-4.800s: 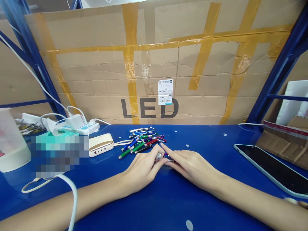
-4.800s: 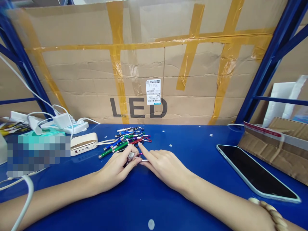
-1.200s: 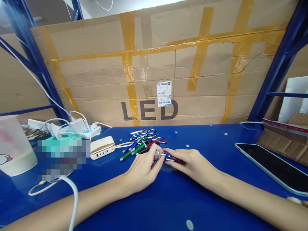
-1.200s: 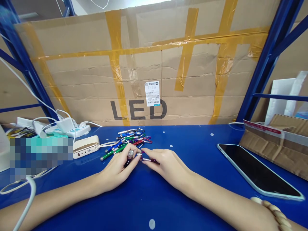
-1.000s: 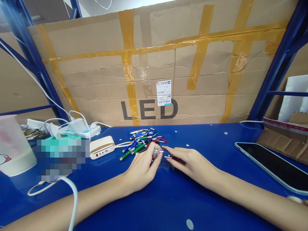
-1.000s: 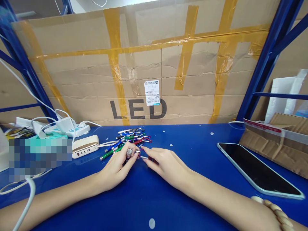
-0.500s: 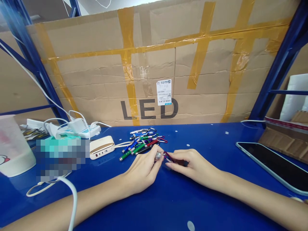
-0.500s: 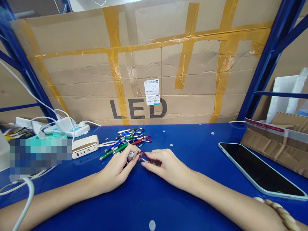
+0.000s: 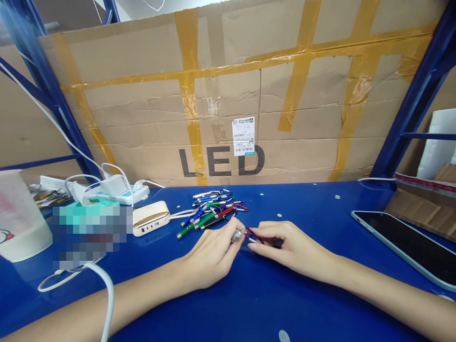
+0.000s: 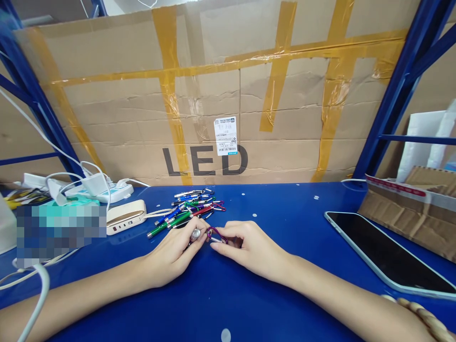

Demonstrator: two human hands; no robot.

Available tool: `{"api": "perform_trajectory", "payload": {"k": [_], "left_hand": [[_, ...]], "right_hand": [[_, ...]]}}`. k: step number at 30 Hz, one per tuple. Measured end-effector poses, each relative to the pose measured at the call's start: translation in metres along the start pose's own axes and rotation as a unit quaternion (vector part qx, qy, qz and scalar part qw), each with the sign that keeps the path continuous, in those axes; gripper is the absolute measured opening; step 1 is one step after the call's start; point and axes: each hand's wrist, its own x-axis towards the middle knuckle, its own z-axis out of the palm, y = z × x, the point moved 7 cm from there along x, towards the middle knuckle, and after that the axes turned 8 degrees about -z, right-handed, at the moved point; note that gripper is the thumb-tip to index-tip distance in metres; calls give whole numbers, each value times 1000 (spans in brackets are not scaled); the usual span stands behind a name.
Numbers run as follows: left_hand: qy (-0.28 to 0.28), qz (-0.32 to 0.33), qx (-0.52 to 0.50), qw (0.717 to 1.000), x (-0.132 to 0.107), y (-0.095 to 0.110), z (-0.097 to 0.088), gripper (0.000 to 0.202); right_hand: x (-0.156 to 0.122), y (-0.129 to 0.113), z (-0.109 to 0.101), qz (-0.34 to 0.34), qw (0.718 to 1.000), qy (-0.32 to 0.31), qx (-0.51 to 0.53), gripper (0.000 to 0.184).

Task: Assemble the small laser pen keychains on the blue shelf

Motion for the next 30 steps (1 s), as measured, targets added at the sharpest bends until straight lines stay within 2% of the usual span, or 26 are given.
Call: {"api": "perform_trajectory", "payload": {"k": [8, 15, 30], "left_hand": [[-10, -7, 16, 1000, 1, 1, 0, 13], [-30, 4, 29, 999, 1, 5, 1, 12], [-13, 11, 40, 999, -1, 6, 0, 11]], "right_hand": [[1, -1, -5, -23, 998, 28, -51, 27], [-1, 1, -6, -96, 989, 50, -102, 29], [-2, -7, -8, -123, 982, 83, -119, 32]]}}
